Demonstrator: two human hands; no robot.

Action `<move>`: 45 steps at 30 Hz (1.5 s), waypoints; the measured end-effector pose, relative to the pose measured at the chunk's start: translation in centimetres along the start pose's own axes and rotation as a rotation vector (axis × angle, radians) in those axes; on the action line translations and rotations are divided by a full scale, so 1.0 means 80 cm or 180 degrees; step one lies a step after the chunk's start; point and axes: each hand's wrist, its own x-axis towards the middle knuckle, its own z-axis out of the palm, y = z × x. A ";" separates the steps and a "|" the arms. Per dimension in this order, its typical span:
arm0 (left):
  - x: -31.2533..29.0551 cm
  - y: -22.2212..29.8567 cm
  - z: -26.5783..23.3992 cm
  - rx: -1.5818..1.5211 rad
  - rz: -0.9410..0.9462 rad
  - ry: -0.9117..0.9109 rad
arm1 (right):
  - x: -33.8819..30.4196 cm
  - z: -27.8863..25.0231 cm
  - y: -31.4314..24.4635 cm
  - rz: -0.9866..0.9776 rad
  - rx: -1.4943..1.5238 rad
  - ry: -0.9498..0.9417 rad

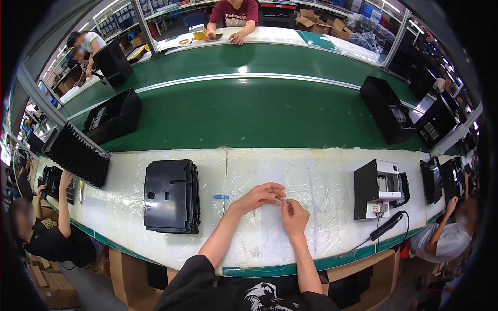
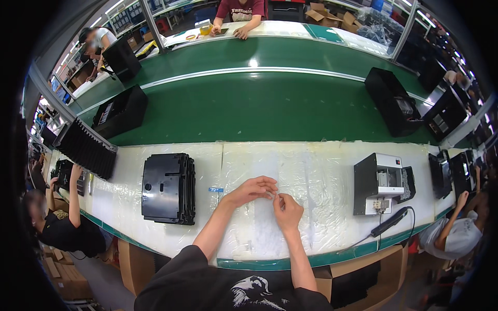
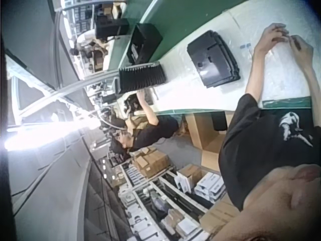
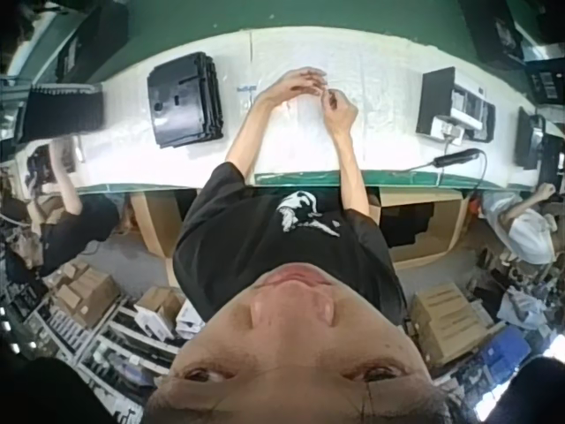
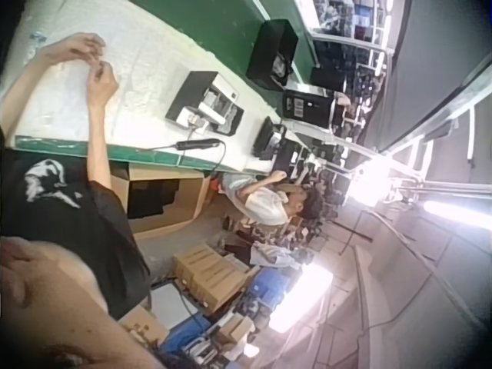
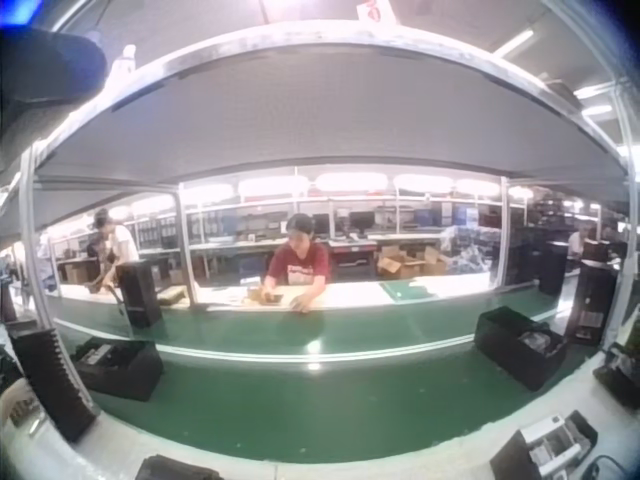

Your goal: Assemble an electronic device by installing internal components and securing the outer casing with an electric screwdriver.

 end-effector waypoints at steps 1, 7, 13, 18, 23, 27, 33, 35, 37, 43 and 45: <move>-0.001 0.000 -0.001 0.0004 -0.0004 -0.0011 | 0.000 0.001 0.000 0.0003 -0.0003 0.0011; 0.000 -0.002 -0.002 -0.0026 -0.0021 -0.0028 | 0.000 0.001 -0.001 0.0056 -0.0021 0.0085; 0.001 -0.003 -0.003 0.0002 -0.0024 -0.0023 | 0.000 0.000 -0.003 0.0073 0.0018 0.0044; 0.001 -0.001 -0.001 0.0034 -0.0017 -0.0012 | 0.000 0.000 0.001 0.0083 -0.0019 0.0054; 0.001 -0.004 -0.007 -0.0055 0.0001 -0.0003 | -0.001 0.001 0.002 0.0109 0.0024 0.0041; -0.001 -0.003 -0.007 -0.0051 0.0003 0.0044 | -0.001 0.000 -0.002 0.0148 0.0016 -0.0027; 0.002 -0.002 -0.004 -0.0078 0.0000 0.0007 | 0.000 -0.002 0.002 0.0123 0.0016 0.0043; 0.001 0.000 -0.003 -0.0063 -0.0016 0.0032 | 0.000 -0.003 0.000 0.0119 0.0072 0.0040; -0.001 0.000 -0.003 -0.0044 -0.0032 0.0053 | 0.000 -0.003 -0.002 0.0112 0.0127 0.0042; 0.001 -0.001 -0.003 0.0004 -0.0030 0.0017 | -0.001 0.001 0.004 0.0053 0.0096 0.0118; 0.001 -0.001 -0.003 -0.0024 -0.0014 0.0006 | 0.000 0.000 0.003 0.0067 0.0030 0.0087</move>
